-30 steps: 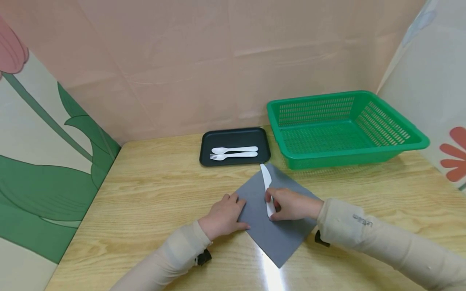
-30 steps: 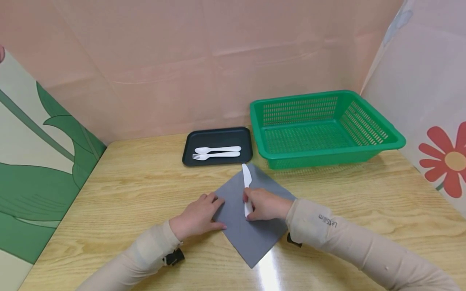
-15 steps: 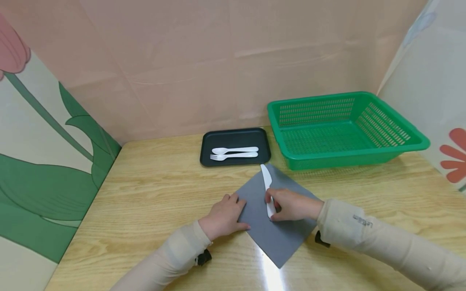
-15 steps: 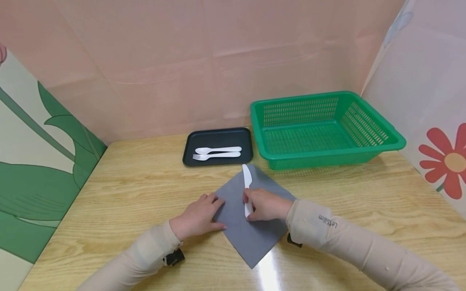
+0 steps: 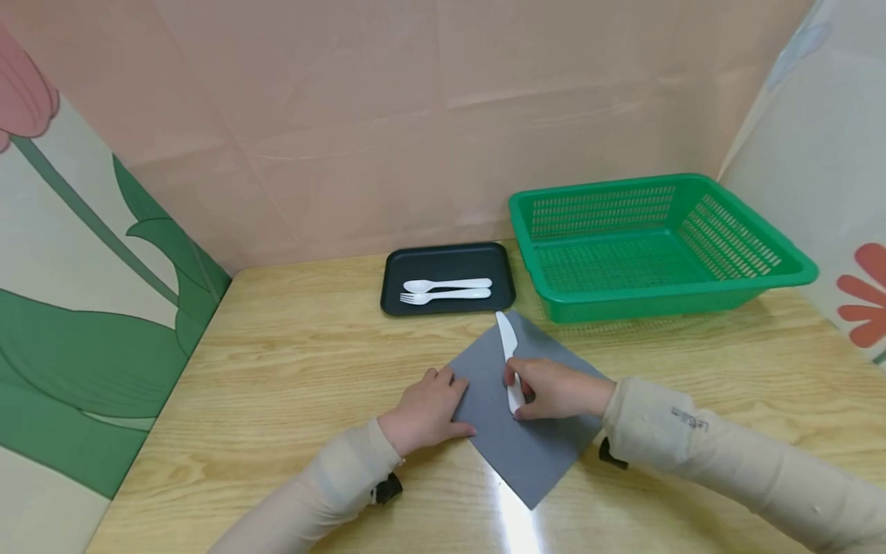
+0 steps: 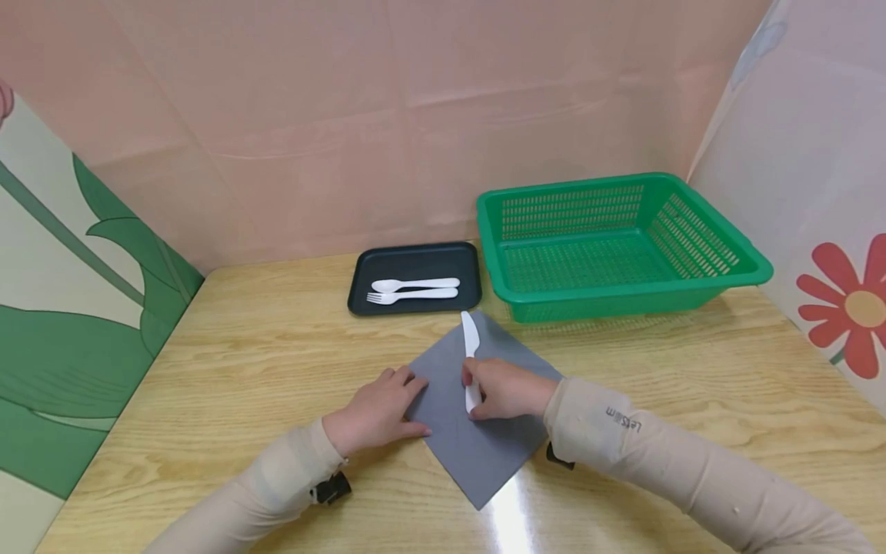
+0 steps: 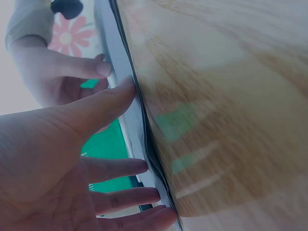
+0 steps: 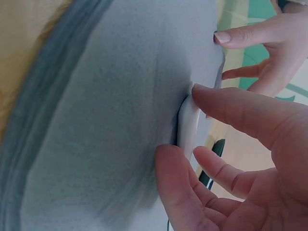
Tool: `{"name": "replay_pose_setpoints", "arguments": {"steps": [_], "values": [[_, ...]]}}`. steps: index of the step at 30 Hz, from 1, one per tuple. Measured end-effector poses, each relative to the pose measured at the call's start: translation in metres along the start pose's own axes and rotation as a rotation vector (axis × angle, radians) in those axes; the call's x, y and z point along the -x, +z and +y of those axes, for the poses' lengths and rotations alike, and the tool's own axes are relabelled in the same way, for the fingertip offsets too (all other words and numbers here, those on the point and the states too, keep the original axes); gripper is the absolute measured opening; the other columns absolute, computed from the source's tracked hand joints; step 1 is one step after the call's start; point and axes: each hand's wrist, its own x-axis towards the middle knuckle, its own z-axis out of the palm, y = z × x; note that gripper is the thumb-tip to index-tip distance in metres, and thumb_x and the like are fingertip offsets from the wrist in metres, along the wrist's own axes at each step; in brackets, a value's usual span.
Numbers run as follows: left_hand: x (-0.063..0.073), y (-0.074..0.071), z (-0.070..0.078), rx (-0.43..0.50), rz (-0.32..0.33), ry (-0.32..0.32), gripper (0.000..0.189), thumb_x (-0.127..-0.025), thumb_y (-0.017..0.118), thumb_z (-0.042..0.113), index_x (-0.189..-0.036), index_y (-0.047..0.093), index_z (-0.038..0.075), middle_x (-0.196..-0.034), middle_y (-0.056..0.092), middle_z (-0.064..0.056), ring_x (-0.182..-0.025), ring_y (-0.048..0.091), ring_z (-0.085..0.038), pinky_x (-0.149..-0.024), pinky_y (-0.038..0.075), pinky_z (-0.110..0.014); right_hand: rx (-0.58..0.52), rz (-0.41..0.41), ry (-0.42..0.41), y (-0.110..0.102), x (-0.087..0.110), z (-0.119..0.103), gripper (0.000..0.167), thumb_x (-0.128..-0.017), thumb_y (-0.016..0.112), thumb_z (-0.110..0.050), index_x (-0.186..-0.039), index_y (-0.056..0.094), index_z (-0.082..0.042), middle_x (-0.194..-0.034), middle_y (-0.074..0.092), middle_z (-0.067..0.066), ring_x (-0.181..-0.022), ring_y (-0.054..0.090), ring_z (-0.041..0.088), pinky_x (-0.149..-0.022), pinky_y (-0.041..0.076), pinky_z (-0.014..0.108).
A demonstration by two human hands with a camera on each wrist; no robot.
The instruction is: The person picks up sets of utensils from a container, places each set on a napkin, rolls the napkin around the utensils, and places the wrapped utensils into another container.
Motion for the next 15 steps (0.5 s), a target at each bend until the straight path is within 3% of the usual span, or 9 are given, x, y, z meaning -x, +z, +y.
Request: {"name": "replay_pose_setpoints", "arguments": {"steps": [15], "values": [[-0.0003, -0.0006, -0.0004, 0.004, -0.007, -0.003, 0.07, -0.08, 0.066, 0.051, -0.13, 0.052, 0.005, -0.123, 0.054, -0.013, -0.103, 0.052, -0.023, -0.079, 0.051, -0.033, 0.029, 0.004, -0.004, -0.0015, -0.0007, -0.0009, 0.032, -0.076, 0.076, -0.019, -0.096, 0.053, -0.01, -0.072, 0.053, 0.002, -0.063, 0.044, 0.009, -0.057, 0.036, 0.022]]}}
